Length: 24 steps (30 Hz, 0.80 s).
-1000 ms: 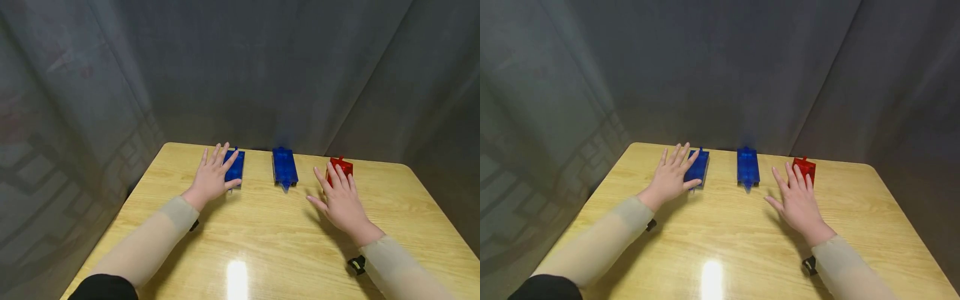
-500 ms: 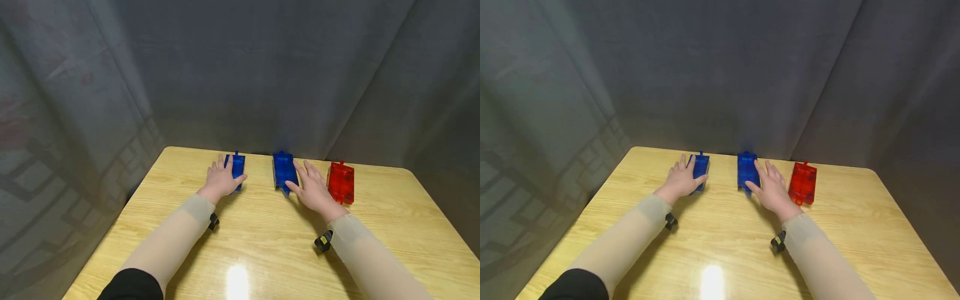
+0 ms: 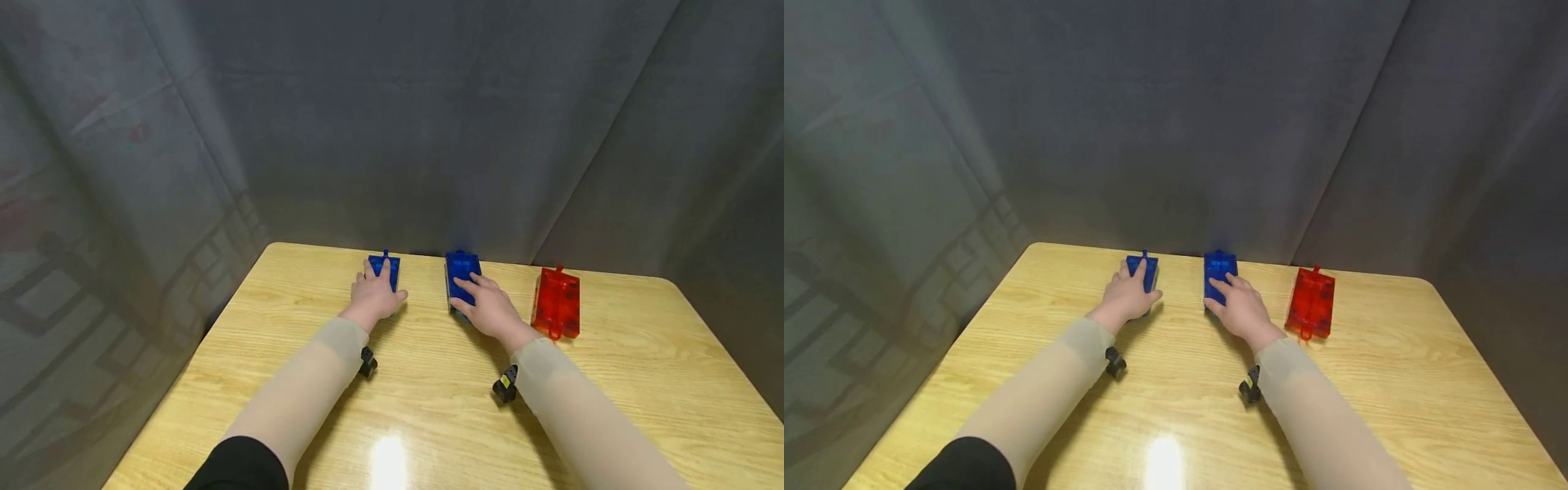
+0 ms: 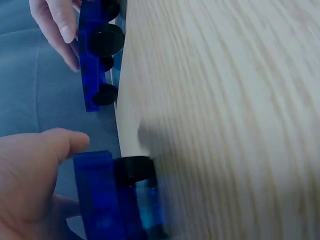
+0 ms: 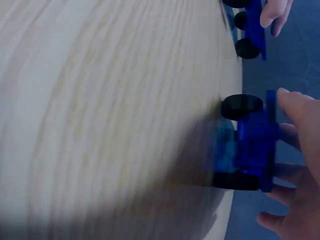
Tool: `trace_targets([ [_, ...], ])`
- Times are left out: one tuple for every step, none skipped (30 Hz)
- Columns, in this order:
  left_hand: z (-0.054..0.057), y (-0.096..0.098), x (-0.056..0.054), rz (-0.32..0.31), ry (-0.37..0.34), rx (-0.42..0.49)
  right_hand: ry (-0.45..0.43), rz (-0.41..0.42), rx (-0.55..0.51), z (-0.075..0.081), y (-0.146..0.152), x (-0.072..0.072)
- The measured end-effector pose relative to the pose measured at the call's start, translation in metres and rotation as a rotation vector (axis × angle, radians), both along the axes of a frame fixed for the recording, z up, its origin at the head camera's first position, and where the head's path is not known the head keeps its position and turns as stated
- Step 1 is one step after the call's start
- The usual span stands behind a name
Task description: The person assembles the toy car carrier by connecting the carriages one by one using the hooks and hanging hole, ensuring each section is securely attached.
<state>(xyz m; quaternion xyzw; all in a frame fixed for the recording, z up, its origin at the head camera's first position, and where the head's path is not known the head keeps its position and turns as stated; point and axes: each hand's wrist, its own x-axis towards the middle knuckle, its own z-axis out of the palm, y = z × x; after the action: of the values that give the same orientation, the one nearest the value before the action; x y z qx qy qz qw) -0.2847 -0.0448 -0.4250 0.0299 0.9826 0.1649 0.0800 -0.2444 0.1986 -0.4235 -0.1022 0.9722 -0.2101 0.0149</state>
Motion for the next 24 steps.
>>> trace_targets([
  [0.0, 0.0, 0.0, 0.005, 0.002, 0.006, 0.006, 0.001, 0.007, -0.001, -0.001, 0.0],
  [-0.001, 0.0, 0.0, 0.01, 0.005, 0.011, 0.011, -0.002, 0.012, -0.001, -0.002, 0.0],
  [0.0, 0.0, 0.001, 0.014, 0.009, 0.015, 0.017, -0.004, 0.016, -0.001, -0.002, 0.0],
  [0.0, 0.0, 0.001, 0.017, 0.013, 0.016, 0.022, -0.008, 0.018, -0.001, -0.003, 0.0],
  [0.0, -0.001, 0.001, 0.02, 0.016, 0.017, 0.029, -0.009, 0.021, 0.0, -0.004, 0.0],
  [-0.001, -0.001, 0.001, 0.023, 0.017, 0.018, 0.036, -0.01, 0.025, 0.0, -0.004, 0.0],
  [-0.001, -0.002, 0.001, 0.027, 0.019, 0.017, 0.044, -0.007, 0.033, 0.0, -0.005, 0.0],
  [-0.001, -0.003, 0.001, 0.033, 0.019, 0.02, 0.047, -0.005, 0.041, 0.001, -0.006, 0.0],
  [-0.001, -0.004, 0.001, 0.038, 0.019, 0.02, 0.05, 0.0, 0.051, 0.001, -0.007, 0.0],
  [-0.001, -0.005, 0.001, 0.042, 0.02, 0.021, 0.052, 0.003, 0.061, 0.001, -0.007, 0.0],
  [-0.001, -0.006, 0.001, 0.044, 0.021, 0.021, 0.054, 0.007, 0.072, 0.001, -0.008, 0.0],
  [-0.001, -0.006, 0.001, 0.044, 0.023, 0.021, 0.056, 0.01, 0.082, 0.002, -0.008, 0.0],
  [-0.001, -0.006, 0.001, 0.044, 0.029, 0.023, 0.058, 0.013, 0.09, 0.002, -0.008, 0.0],
  [-0.001, -0.006, 0.001, 0.041, 0.034, 0.023, 0.059, 0.013, 0.096, 0.003, -0.009, 0.0],
  [0.0, -0.006, 0.001, 0.039, 0.039, 0.023, 0.062, 0.013, 0.102, 0.004, -0.009, 0.0],
  [0.0, -0.007, 0.001, 0.036, 0.044, 0.024, 0.064, 0.012, 0.108, 0.005, -0.01, 0.0],
  [0.001, -0.007, 0.002, 0.034, 0.047, 0.026, 0.065, 0.011, 0.114, 0.006, -0.01, 0.0],
  [0.001, -0.007, 0.002, 0.033, 0.049, 0.029, 0.066, 0.011, 0.12, 0.006, -0.011, -0.001],
  [0.002, -0.008, 0.002, 0.033, 0.052, 0.029, 0.064, 0.01, 0.126, 0.007, -0.011, -0.001],
  [0.003, -0.008, 0.002, 0.03, 0.052, 0.03, 0.061, 0.009, 0.131, 0.008, -0.011, -0.001],
  [0.004, -0.008, 0.003, 0.027, 0.054, 0.032, 0.059, 0.009, 0.136, 0.008, -0.012, -0.002],
  [0.004, -0.009, 0.002, 0.022, 0.056, 0.031, 0.058, 0.008, 0.141, 0.009, -0.011, -0.003],
  [0.005, -0.009, 0.002, 0.014, 0.059, 0.031, 0.058, 0.007, 0.144, 0.009, -0.011, -0.004],
  [0.005, -0.009, 0.002, 0.009, 0.061, 0.031, 0.06, 0.005, 0.148, 0.009, -0.011, -0.004],
])
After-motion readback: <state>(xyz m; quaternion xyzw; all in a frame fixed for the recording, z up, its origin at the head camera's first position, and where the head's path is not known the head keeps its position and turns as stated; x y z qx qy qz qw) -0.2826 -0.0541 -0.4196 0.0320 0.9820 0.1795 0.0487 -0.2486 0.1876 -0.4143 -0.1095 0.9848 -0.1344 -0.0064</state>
